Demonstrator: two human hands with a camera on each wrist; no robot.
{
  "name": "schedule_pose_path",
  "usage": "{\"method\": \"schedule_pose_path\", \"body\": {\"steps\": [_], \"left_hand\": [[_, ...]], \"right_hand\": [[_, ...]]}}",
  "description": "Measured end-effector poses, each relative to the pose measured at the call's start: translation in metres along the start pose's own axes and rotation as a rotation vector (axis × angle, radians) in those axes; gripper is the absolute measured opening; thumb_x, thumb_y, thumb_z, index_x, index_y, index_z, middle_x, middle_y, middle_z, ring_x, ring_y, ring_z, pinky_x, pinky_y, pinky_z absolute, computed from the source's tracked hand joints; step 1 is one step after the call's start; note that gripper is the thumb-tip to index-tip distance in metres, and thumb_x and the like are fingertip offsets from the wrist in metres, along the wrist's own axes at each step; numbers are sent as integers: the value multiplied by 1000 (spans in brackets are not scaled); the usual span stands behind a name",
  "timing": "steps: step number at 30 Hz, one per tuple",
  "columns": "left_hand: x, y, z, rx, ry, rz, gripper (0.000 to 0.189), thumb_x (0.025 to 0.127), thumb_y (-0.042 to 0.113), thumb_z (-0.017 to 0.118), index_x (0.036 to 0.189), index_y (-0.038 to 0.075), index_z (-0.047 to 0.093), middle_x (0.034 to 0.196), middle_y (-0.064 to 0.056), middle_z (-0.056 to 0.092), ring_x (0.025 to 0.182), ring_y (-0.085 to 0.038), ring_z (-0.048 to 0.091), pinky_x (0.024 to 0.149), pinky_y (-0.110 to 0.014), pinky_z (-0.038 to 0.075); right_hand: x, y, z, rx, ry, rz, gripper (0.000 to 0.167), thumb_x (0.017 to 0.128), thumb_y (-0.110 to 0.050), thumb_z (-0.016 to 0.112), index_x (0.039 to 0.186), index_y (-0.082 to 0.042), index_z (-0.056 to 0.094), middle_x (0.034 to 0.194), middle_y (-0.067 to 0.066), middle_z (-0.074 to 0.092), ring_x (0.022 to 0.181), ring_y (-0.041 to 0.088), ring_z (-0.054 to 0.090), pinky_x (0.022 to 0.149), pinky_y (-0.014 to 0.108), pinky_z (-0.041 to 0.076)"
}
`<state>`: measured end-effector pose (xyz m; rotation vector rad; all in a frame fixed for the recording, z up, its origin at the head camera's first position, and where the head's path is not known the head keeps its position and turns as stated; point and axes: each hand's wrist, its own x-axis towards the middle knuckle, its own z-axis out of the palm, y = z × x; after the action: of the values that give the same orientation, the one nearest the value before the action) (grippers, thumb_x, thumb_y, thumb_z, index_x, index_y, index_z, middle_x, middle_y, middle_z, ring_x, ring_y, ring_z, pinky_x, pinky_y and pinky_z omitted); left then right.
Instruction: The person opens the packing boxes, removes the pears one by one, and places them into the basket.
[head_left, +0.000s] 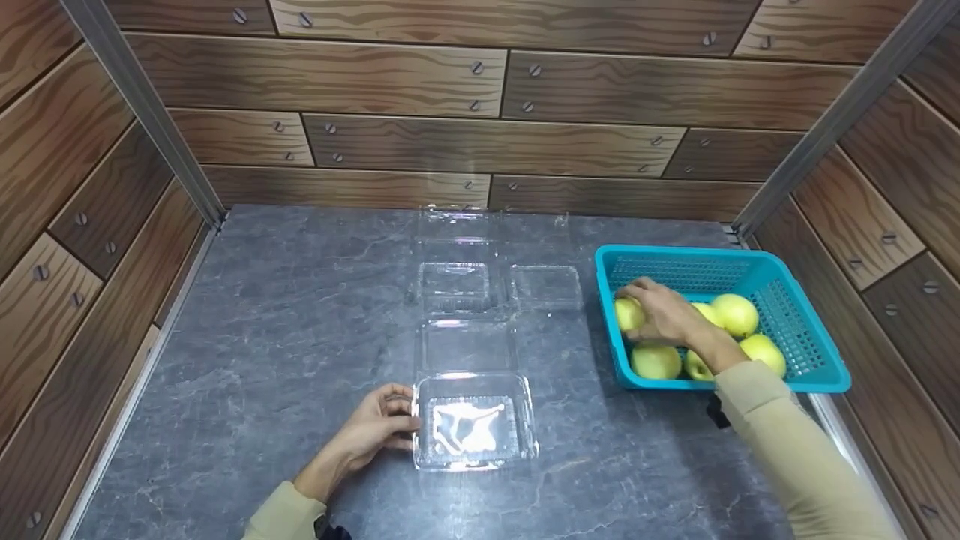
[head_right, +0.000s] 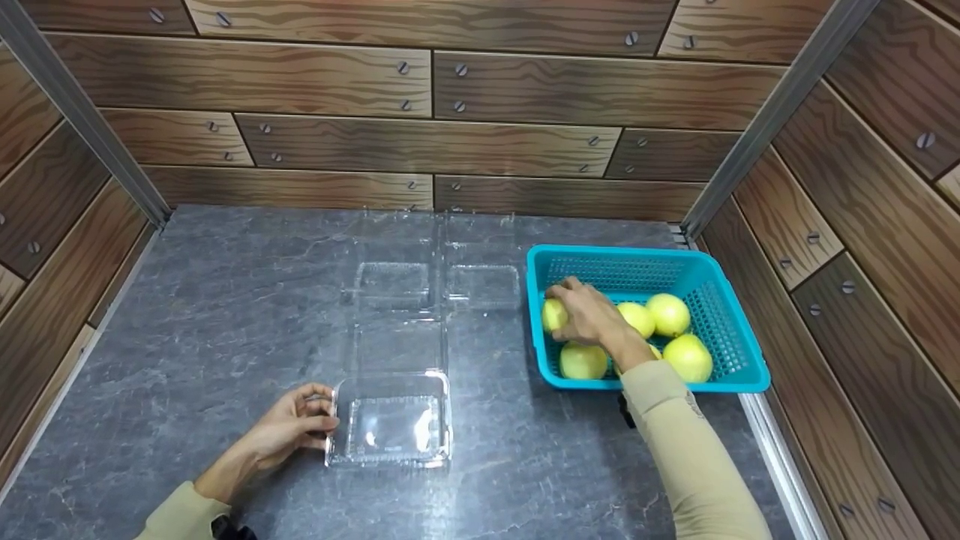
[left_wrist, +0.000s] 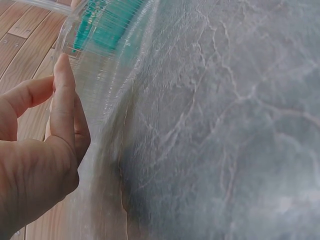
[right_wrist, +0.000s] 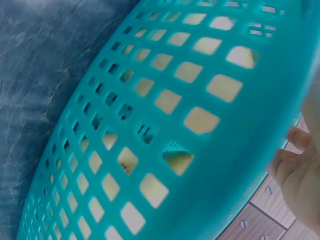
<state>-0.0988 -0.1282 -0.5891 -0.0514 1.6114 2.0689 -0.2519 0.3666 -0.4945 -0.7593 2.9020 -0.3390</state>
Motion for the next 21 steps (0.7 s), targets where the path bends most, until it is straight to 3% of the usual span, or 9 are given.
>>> {"method": "schedule_pose_path", "body": {"steps": [7, 21], "left_hand": [[0, -1, 0, 9, 5, 4, 43, 88, -11, 69, 123, -6, 45, 95, -5, 65, 78, -14, 67, 62, -29, 67], [2, -3, -1, 14, 51, 4, 45, 87, -9, 72, 125, -5, 48, 95, -2, 64, 78, -12, 66, 60, -26, 66]], "right_hand": [[3, 3, 2, -6, -19, 8, 64, 81, -21, 82, 139, -2, 62, 135, 26, 61, 115, 47, 64, 90, 66, 58], [3, 9, 9, 19, -56, 33, 62, 85, -22, 83, 140, -2, 63, 141, 29, 59, 125, 52, 60, 100, 70, 55]]}}
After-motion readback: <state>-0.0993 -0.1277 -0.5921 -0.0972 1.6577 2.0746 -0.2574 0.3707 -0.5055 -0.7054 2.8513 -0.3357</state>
